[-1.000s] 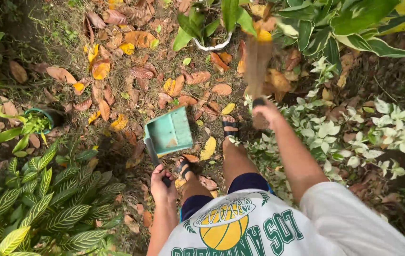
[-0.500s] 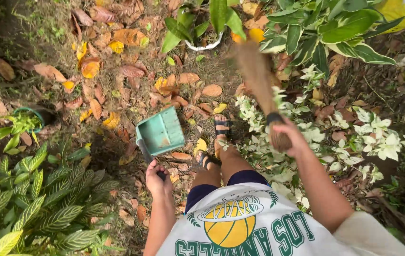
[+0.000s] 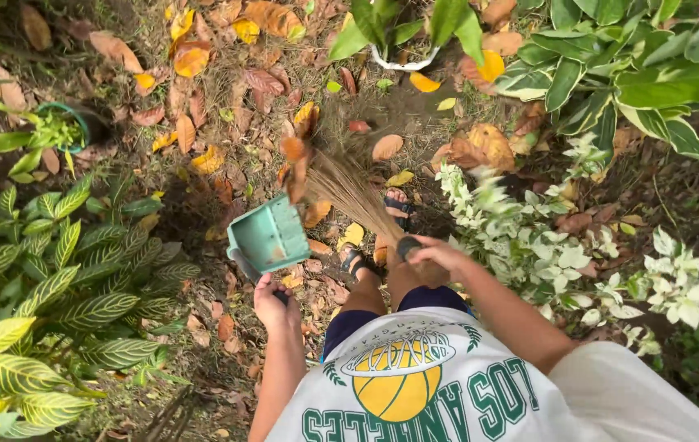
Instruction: Sweeping dry leaves and garden debris into a dustpan and a bucket in an outdoor area.
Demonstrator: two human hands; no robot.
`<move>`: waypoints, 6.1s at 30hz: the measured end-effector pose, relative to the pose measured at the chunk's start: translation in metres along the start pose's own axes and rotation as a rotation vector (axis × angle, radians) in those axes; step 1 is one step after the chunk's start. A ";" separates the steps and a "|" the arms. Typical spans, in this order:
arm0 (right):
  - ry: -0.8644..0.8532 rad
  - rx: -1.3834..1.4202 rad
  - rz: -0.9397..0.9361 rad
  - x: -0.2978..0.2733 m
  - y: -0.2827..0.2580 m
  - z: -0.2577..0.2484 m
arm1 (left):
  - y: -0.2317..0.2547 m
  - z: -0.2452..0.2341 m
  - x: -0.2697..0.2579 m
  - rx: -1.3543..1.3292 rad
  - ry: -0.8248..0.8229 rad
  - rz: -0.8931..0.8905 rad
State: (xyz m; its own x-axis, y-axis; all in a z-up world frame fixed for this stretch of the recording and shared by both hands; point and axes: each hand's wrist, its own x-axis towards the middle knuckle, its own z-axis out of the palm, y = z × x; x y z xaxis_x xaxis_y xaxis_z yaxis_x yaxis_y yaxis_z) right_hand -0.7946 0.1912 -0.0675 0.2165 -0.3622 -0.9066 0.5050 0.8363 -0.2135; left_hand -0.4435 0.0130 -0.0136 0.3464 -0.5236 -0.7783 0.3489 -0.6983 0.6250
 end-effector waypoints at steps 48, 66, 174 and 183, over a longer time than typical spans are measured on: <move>0.001 -0.667 0.064 0.138 -0.364 0.146 | 0.085 0.072 0.114 -0.350 0.200 -0.147; 0.189 -0.323 -0.336 0.130 -0.613 0.173 | 0.083 0.108 0.095 -0.507 0.371 -0.217; -0.157 -0.391 0.073 0.055 -0.624 0.034 | 0.109 0.234 0.115 -0.509 0.411 -0.110; -0.018 -0.659 -0.184 0.213 -0.636 0.154 | 0.082 0.209 0.074 -0.700 0.543 -0.098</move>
State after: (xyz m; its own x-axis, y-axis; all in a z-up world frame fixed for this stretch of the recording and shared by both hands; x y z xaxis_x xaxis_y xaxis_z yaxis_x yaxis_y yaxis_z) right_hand -0.9409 -0.4812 -0.0686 0.1924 -0.5247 -0.8292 -0.0775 0.8343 -0.5459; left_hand -0.5715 -0.1854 -0.0320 0.5902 -0.0494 -0.8058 0.7890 -0.1759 0.5887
